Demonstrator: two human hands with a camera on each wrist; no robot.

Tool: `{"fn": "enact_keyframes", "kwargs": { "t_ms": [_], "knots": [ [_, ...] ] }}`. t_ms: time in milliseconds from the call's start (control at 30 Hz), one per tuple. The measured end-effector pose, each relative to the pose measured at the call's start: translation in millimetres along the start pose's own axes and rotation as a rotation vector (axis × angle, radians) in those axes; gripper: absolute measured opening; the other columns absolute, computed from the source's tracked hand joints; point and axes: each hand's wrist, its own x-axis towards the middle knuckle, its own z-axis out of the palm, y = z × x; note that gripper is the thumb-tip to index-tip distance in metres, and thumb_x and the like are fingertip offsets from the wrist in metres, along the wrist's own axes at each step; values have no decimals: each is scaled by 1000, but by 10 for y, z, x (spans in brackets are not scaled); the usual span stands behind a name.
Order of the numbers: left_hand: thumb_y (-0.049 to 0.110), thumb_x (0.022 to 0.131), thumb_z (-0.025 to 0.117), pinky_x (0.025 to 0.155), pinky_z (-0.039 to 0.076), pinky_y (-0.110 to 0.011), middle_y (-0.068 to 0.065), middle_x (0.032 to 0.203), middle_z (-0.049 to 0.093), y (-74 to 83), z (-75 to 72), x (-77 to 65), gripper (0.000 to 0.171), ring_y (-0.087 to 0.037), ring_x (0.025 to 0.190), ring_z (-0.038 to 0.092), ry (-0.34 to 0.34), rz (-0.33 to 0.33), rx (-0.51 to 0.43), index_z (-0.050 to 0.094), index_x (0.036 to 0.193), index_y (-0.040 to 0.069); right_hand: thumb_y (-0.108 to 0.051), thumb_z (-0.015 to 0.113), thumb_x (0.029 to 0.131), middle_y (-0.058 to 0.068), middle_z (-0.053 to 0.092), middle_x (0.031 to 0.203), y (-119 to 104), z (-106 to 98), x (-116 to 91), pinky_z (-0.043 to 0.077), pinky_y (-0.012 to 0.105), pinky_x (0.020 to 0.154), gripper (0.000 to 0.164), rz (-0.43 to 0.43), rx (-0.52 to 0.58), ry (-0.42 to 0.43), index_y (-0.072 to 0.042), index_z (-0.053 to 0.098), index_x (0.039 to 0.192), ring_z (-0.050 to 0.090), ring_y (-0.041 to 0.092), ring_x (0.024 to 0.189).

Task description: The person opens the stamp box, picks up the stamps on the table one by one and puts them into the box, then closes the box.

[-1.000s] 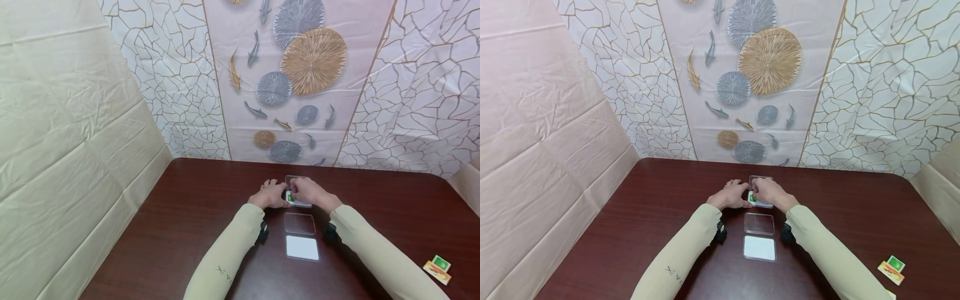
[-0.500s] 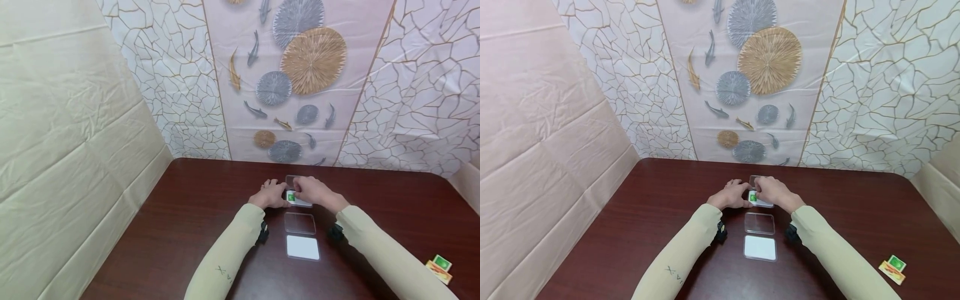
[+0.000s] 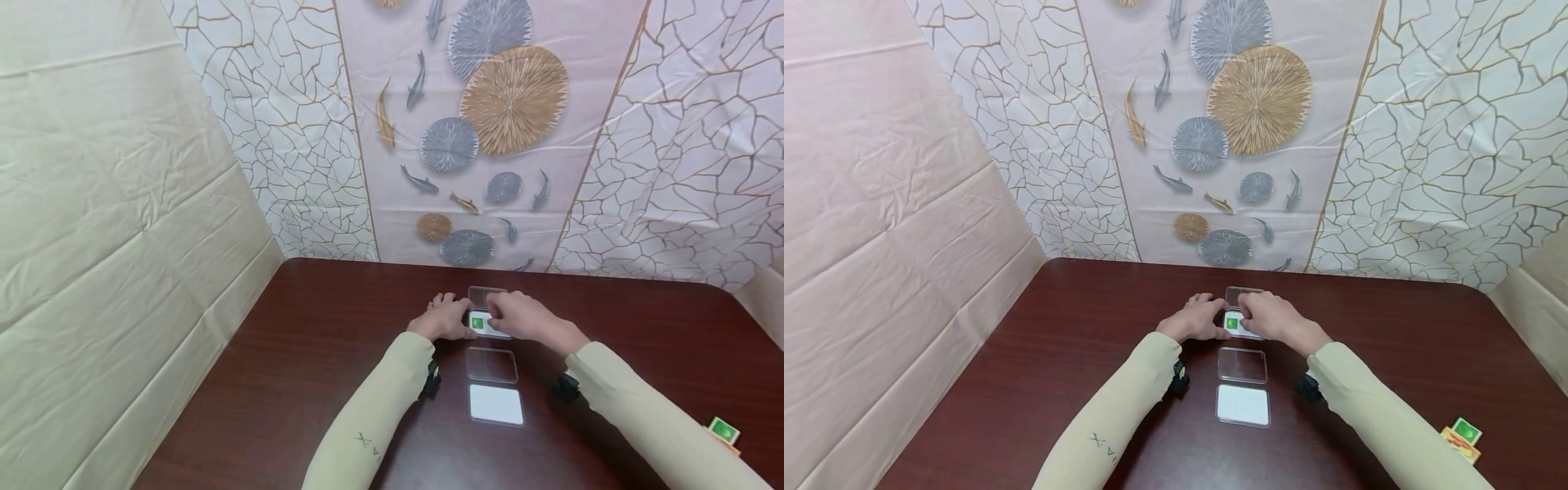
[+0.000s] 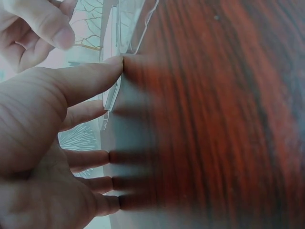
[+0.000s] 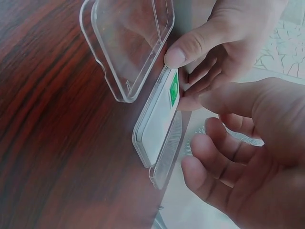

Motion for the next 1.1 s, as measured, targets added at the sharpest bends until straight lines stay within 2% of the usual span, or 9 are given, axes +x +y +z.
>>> {"fn": "enact_keyframes", "kwargs": {
  "t_ms": [500, 867, 1100],
  "knots": [
    [47, 89, 69, 119, 25, -44, -5, 146, 41, 33, 15, -14, 56, -28, 140, 31, 17, 7, 6, 50, 139, 30, -13, 71, 87, -5, 50, 62, 2, -109, -313, 36, 23, 51, 20, -62, -32, 29, -16, 54, 78, 44, 9, 54],
    [47, 89, 68, 120, 24, -45, -5, 155, 34, 18, -25, -61, 57, -29, 147, 24, -4, 1, -19, 48, 141, 31, -14, 73, 86, -8, 45, 62, 70, -227, -596, 34, 22, 50, 24, -84, -77, 66, -20, 52, 74, 42, 6, 55],
    [46, 90, 67, 122, 21, -45, -6, 156, 32, 9, -31, -71, 58, -29, 149, 21, -8, 1, -35, 47, 142, 31, -15, 72, 86, -8, 47, 64, 82, -295, -720, 35, 22, 49, 20, -86, -70, 62, -21, 56, 78, 41, 5, 56]
  ]
}}
